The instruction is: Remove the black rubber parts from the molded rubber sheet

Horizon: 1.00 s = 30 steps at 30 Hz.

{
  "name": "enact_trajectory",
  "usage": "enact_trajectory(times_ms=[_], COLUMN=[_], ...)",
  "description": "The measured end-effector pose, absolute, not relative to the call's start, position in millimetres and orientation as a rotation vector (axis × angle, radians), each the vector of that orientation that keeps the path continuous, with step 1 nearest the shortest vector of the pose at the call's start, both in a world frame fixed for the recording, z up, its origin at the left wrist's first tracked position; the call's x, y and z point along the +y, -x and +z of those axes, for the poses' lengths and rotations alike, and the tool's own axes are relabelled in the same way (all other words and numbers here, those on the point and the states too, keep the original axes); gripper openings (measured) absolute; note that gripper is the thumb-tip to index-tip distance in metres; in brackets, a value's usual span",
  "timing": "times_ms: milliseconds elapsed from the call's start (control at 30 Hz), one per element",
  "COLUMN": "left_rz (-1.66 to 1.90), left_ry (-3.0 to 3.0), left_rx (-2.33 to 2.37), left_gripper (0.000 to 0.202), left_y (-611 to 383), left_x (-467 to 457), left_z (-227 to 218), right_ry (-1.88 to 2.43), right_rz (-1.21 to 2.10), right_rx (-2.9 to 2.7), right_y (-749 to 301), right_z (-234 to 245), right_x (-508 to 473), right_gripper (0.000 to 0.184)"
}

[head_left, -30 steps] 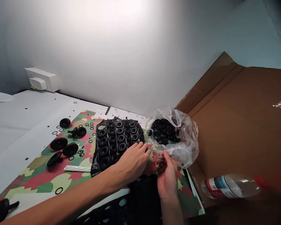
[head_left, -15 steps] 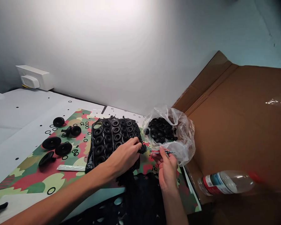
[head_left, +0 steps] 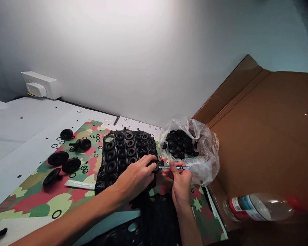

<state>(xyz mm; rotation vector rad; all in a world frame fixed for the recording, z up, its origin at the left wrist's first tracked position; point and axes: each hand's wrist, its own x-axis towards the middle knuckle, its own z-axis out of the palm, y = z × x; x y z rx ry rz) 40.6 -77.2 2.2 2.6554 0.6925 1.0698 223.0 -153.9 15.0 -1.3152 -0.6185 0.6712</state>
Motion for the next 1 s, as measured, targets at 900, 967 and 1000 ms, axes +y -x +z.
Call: enact_trajectory(times_ms=[900, 967, 1000], left_rz=[1.13, 1.126, 1.125], left_ry=[-2.728, -2.73, -2.729], left_rx=[0.673, 0.679, 0.683], left_gripper=[0.023, 0.023, 0.023], left_y=[-40.4, -40.7, -40.9], left_x=[-79.7, -80.1, -80.3], left_z=[3.0, 2.5, 2.2], right_ry=[1.278, 1.262, 1.254], right_rz=[0.794, 0.862, 0.89], right_rx=[-0.466, -0.508, -0.532], right_y=[-222.2, -219.7, -218.4], right_z=[7.9, 12.1, 13.8], right_x=[-154.8, -156.3, -156.9], right_gripper=[0.068, 0.063, 0.06])
